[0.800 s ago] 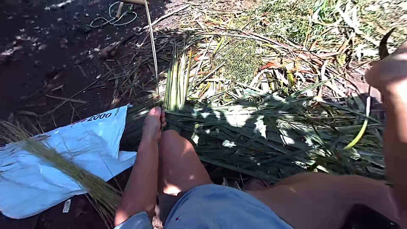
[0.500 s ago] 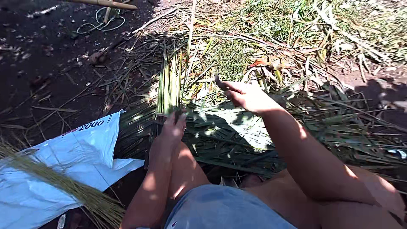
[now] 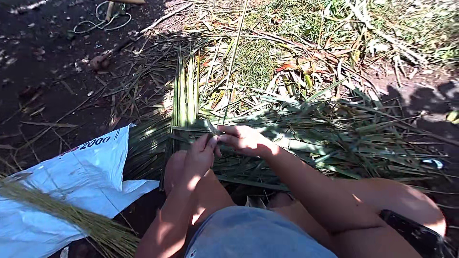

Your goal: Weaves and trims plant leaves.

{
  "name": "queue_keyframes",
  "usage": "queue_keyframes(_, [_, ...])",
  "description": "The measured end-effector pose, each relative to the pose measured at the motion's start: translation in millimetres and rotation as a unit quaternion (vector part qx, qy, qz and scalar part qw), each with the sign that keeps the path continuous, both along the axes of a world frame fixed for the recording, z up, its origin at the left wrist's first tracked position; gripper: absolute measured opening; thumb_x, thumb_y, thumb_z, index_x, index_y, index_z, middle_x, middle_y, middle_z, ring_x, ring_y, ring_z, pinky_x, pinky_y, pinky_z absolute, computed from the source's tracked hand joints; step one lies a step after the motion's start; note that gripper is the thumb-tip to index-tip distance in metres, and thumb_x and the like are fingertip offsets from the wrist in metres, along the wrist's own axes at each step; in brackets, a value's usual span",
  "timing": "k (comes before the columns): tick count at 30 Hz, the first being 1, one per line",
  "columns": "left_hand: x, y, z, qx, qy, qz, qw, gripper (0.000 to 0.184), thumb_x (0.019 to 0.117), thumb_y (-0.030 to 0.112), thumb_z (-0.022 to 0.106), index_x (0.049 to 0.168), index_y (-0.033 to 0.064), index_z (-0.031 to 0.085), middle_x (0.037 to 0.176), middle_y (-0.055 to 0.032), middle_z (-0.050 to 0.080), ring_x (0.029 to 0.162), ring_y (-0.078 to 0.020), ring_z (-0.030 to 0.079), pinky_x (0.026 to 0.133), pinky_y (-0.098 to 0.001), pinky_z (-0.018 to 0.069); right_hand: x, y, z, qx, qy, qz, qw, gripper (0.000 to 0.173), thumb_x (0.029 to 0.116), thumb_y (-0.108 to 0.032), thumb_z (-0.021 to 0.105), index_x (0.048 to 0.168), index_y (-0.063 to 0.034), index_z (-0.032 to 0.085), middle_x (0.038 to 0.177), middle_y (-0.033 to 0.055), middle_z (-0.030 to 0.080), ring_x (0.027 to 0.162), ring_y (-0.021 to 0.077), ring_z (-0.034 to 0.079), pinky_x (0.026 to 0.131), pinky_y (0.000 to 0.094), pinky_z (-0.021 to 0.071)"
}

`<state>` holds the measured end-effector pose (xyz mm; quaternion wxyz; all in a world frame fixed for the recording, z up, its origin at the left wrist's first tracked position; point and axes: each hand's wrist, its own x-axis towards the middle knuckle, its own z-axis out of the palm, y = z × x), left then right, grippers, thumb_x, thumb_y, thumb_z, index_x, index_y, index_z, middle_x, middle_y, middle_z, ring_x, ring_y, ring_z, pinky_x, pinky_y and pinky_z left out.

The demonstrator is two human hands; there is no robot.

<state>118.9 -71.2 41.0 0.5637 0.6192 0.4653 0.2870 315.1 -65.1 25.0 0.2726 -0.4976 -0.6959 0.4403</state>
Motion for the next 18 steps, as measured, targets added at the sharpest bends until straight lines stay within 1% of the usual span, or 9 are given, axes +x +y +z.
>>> queue_keyframes(2, [-1.5, 0.9, -0.4, -0.009, 0.001, -0.011, 1.0, 0.026, 0.111, 0.016, 0.041, 0.112, 0.0005, 0.062, 0.07, 0.0031, 0.062, 0.045, 0.0018, 0.043, 0.044, -0.0143, 0.0378, 2.5, -0.7, 3.3, 0.019, -0.019, -0.02, 0.999, 0.035, 0.1073, -0.025, 0.052, 0.139, -0.0149, 0.064, 0.101, 0.0061, 0.073, 0.083, 0.0134, 0.065, 0.078, 0.0403, 0.0541])
queue_keyframes(3, [-2.7, 0.9, -0.2, -0.016, 0.003, -0.019, 1.0, 0.026, 0.111, 0.015, 0.041, 0.114, 0.0001, 0.062, 0.07, 0.0035, 0.062, 0.045, 0.002, 0.043, 0.043, -0.0141, 0.0374, 5.4, 0.0, 3.4, 0.033, -0.018, -0.035, 0.999, 0.036, 0.1077, -0.022, 0.051, 0.14, -0.0123, 0.063, 0.103, 0.0071, 0.073, 0.082, 0.0126, 0.065, 0.076, 0.0374, 0.0543])
queue_keyframes(5, [-6.2, 0.1, -1.6, -0.026, 0.009, -0.04, 0.999, 0.029, 0.1108, 0.015, 0.04, 0.119, 0.0, 0.063, 0.07, 0.0054, 0.061, 0.045, 0.0028, 0.042, 0.043, -0.0136, 0.0367, 14.6, 3.9, 2.3, 0.027, 0.028, -0.089, 0.995, 0.036, 0.1085, -0.022, 0.051, 0.142, -0.0104, 0.061, 0.086, 0.0042, 0.066, 0.061, 0.0063, 0.051, 0.056, 0.0253, 0.0448])
queue_keyframes(6, [-9.0, -0.6, -3.1, -0.033, 0.012, -0.05, 0.998, 0.029, 0.1106, 0.015, 0.04, 0.119, 0.0007, 0.063, 0.07, 0.0064, 0.061, 0.045, 0.0032, 0.042, 0.043, -0.0134, 0.0359, 22.2, 6.0, 3.6, 0.008, 0.062, -0.11, 0.992, 0.037, 0.1088, -0.022, 0.051, 0.144, -0.0119, 0.059, 0.082, 0.003, 0.064, 0.056, 0.005, 0.046, 0.051, 0.023, 0.0414])
queue_keyframes(7, [-12.8, -0.8, -5.3, -0.038, 0.016, -0.06, 0.997, 0.028, 0.1106, 0.016, 0.04, 0.119, 0.0018, 0.063, 0.07, 0.0071, 0.06, 0.046, 0.0036, 0.041, 0.044, -0.0131, 0.0354, 30.3, 8.7, 4.1, -0.01, 0.11, -0.13, 0.985, 0.037, 0.1086, -0.023, 0.051, 0.143, -0.0133, 0.058, 0.074, -0.0009, 0.059, 0.051, 0.0026, 0.043, 0.047, 0.0192, 0.038])
queue_keyframes(8, [-17.6, -0.4, -7.8, -0.041, 0.019, -0.07, 0.997, 0.027, 0.1106, 0.016, 0.041, 0.118, 0.0028, 0.063, 0.07, 0.0074, 0.06, 0.046, 0.0036, 0.041, 0.044, -0.013, 0.035, 37.1, 12.1, 8.5, -0.025, 0.156, -0.151, 0.976, 0.037, 0.1082, -0.019, 0.05, 0.143, -0.0107, 0.058, 0.068, -0.0038, 0.054, 0.049, 0.001, 0.041, 0.044, 0.0175, 0.0353])
queue_keyframes(10, [-30.9, 2.4, -14.1, -0.035, 0.031, -0.088, 0.995, 0.026, 0.1104, 0.017, 0.042, 0.118, 0.0046, 0.064, 0.07, 0.0079, 0.06, 0.046, 0.0036, 0.041, 0.044, -0.013, 0.035, 50.3, 20.5, 20.9, -0.047, 0.187, -0.204, 0.96, 0.038, 0.1081, -0.016, 0.049, 0.144, -0.0068, 0.055, 0.067, -0.0043, 0.05, 0.048, 0.0016, 0.038, 0.044, 0.0182, 0.0327])
queue_keyframes(13, [-56.3, 8.4, -21.9, 0.002, 0.077, -0.107, 0.991, 0.028, 0.1093, 0.02, 0.043, 0.116, 0.0086, 0.067, 0.07, 0.0099, 0.062, 0.046, 0.0042, 0.042, 0.045, -0.0138, 0.0361, 74.3, 30.4, 31.4, -0.049, 0.194, -0.259, 0.945, 0.038, 0.1097, -0.018, 0.046, 0.146, -0.0081, 0.052, 0.068, -0.0046, 0.047, 0.047, 0.0014, 0.037, 0.042, 0.0166, 0.0328])
queue_keyframes(18, [-103.2, 17.1, -25.8, 0.035, 0.12, -0.104, 0.987, 0.026, 0.1063, 0.017, 0.046, 0.116, 0.0059, 0.068, 0.069, 0.011, 0.059, 0.05, 0.005, 0.046, 0.048, -0.0124, 0.0399, 121.1, 39.5, 32.3, -0.032, 0.263, -0.331, 0.906, 0.033, 0.1085, -0.019, 0.049, 0.141, -0.0109, 0.052, 0.069, -0.0079, 0.049, 0.046, -0.0011, 0.04, 0.042, 0.0137, 0.0345])
